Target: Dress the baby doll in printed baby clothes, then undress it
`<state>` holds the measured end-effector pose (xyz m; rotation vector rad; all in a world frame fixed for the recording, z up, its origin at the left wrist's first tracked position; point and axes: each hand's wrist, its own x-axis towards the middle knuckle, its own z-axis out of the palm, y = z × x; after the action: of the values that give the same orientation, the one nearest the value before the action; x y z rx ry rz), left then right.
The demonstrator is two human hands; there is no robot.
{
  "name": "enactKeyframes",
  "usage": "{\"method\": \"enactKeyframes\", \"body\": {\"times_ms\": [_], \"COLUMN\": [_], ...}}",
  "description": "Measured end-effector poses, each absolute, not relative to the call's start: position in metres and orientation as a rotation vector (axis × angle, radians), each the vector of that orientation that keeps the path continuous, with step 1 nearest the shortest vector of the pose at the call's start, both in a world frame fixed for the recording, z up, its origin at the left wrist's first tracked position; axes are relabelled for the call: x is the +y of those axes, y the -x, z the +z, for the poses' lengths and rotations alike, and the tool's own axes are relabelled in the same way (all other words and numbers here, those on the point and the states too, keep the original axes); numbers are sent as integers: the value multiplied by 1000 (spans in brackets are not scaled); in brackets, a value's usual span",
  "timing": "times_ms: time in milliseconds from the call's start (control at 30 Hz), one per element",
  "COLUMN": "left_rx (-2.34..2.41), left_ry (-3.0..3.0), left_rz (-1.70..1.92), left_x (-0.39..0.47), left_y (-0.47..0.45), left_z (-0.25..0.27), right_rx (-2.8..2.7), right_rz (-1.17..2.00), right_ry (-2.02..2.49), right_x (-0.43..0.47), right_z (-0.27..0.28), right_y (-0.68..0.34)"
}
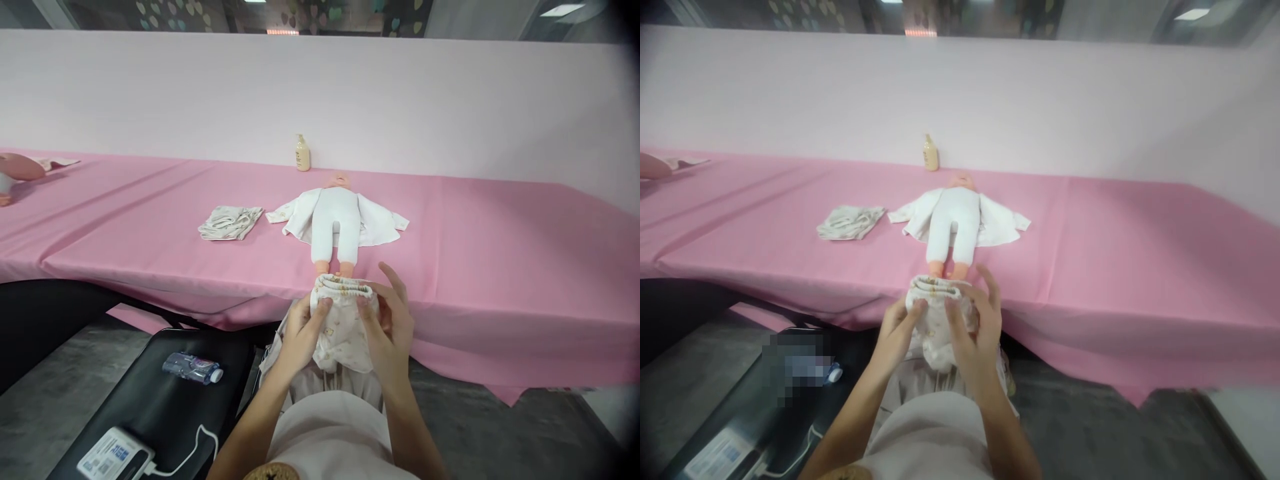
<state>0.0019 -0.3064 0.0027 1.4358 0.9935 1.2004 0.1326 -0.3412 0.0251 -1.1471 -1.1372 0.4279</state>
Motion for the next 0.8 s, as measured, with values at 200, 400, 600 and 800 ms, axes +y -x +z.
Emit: {"method": "enactKeyframes", "body": {"times_ms": [200, 400, 600, 800], "left_rx": [919, 723, 901, 864], "left_ry": [-1398, -1507, -1597, -1680], "left_rz": [1294, 1283, 1253, 1200], "left_x": [-310, -314, -320, -324], "left_y": [-5, -4, 5, 14], "left_z": [1, 8, 17, 13], "right_rx": [-1125, -1072, -1172, -1447], "right_rz": [613, 525, 439, 546], "right_ry": [1107, 1036, 949, 951], "right_x": [-342, -342, -356, -358], "right_z": [23, 25, 21, 33], "right_y": [-133, -135, -130, -144]}}
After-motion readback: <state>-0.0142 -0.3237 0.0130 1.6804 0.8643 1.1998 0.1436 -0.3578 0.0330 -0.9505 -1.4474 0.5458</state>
